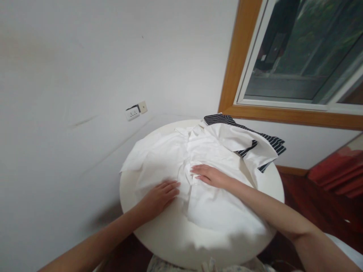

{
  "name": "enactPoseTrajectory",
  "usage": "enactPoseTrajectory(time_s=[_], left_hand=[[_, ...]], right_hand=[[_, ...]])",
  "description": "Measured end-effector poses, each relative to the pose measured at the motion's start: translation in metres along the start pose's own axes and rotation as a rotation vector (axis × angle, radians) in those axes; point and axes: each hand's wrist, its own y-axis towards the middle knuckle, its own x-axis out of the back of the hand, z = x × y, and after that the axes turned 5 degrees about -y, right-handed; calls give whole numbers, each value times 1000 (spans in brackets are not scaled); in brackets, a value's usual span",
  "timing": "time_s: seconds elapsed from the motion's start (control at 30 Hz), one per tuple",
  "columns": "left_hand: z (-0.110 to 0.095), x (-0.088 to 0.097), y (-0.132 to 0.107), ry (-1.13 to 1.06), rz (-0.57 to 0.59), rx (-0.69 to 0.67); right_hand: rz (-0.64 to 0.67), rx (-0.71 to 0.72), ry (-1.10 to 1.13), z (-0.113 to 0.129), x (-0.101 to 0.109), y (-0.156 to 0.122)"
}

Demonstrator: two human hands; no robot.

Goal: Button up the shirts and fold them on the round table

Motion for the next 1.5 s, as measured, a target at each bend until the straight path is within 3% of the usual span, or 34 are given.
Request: enactPoseTrajectory(time_s=[0.13,0.2,0.33,0.43,0.5,0.6,0.7,0.83,0.9,0.97,1.03,1.1,1.17,1.33,1.5], left_hand=[[7,19,17,-129,-15,125],[10,33,25,-187,23,197],[22,58,42,-270,138,231],[32,75,54,-400,200,208],[35,86,60,-521,271,199],[35,103,68,-683,391,199],[35,115,73,-732,418,238],[43,127,77,-709,240,370],[49,132,79,-689,134,426],[51,135,80,-634,132,420],[47,131,77,-524,204,328],[34,118,68,-346,220,190],[15,97,52,-129,104,98],[-28,37,-2,181,-137,-70],[-41,8,-42,289,-309,-223]], right_hand=[[4,4,-33,48,33,-28],[137,-9,-12,74,38,-51],[246,-32,-141,98,8,-86],[177,-62,-252,91,-17,-89],[114,-62,-277,84,-19,-85],[98,-53,-194,79,3,-77],[94,-115,-24,79,40,-73],[-131,-266,99,73,81,-69],[-263,-307,115,69,93,-66],[-320,-317,122,67,96,-63],[-225,-263,112,70,88,-62],[-21,-142,77,77,71,-64],[136,-33,21,83,46,-70],[202,-71,-185,93,-4,-93],[178,-47,-379,99,-12,-102]])
